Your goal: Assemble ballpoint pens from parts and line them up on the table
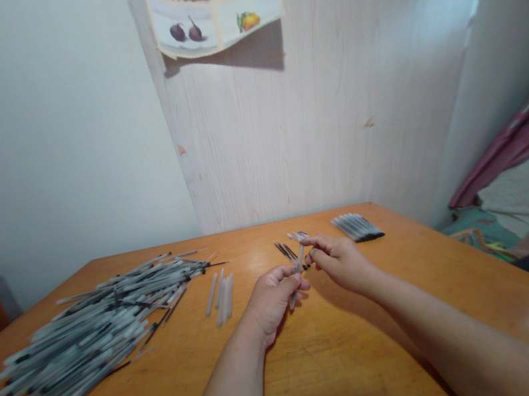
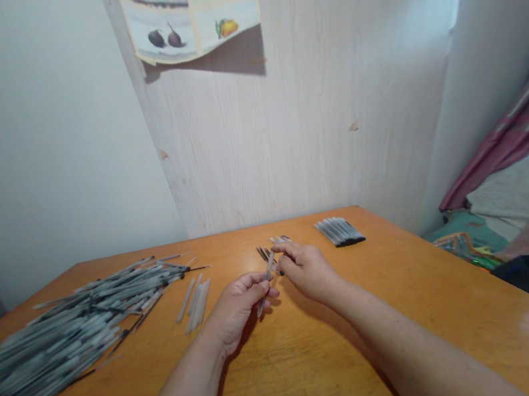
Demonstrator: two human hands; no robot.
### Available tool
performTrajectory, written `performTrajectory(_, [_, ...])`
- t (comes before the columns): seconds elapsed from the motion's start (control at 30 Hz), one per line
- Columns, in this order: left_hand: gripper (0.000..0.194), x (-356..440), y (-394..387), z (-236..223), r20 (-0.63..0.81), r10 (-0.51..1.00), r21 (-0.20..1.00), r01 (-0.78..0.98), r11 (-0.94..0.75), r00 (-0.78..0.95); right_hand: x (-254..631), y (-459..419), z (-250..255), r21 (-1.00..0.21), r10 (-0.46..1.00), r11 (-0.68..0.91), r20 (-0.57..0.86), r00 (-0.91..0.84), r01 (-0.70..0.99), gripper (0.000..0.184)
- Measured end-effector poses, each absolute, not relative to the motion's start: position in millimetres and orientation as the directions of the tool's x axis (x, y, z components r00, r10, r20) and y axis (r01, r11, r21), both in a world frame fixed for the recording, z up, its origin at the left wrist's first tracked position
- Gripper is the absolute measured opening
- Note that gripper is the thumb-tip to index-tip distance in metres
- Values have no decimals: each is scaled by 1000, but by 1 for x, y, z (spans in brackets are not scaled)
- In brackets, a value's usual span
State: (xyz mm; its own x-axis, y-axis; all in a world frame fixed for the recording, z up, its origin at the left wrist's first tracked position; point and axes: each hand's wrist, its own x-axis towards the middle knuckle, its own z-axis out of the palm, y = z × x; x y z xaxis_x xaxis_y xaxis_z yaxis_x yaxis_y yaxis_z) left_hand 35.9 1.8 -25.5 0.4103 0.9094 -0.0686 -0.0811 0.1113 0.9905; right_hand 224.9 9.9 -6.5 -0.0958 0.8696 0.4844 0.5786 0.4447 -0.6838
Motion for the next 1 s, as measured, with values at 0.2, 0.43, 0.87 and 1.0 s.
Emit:
performTrajectory(0.2, [39,36,3,-27,-67,907,990,-82,111,416,224,10,-5,-749,884,423,465,-51,509,41])
performTrajectory(0.43, [43,35,3,-25,-56,922,983,-140,118,384,248,29,-17,-732,878,312,466,111,606,35])
performTrajectory(0.87, [36,34,3,-24,-53,936,984,-143,109,349,260,52,-54,-387,948,133,318,-4,913,35])
performTrajectory(1.0, [35,35,2,-24,-48,938,983,-150,106,344,257,53,-54,-331,956,130,292,-30,935,34])
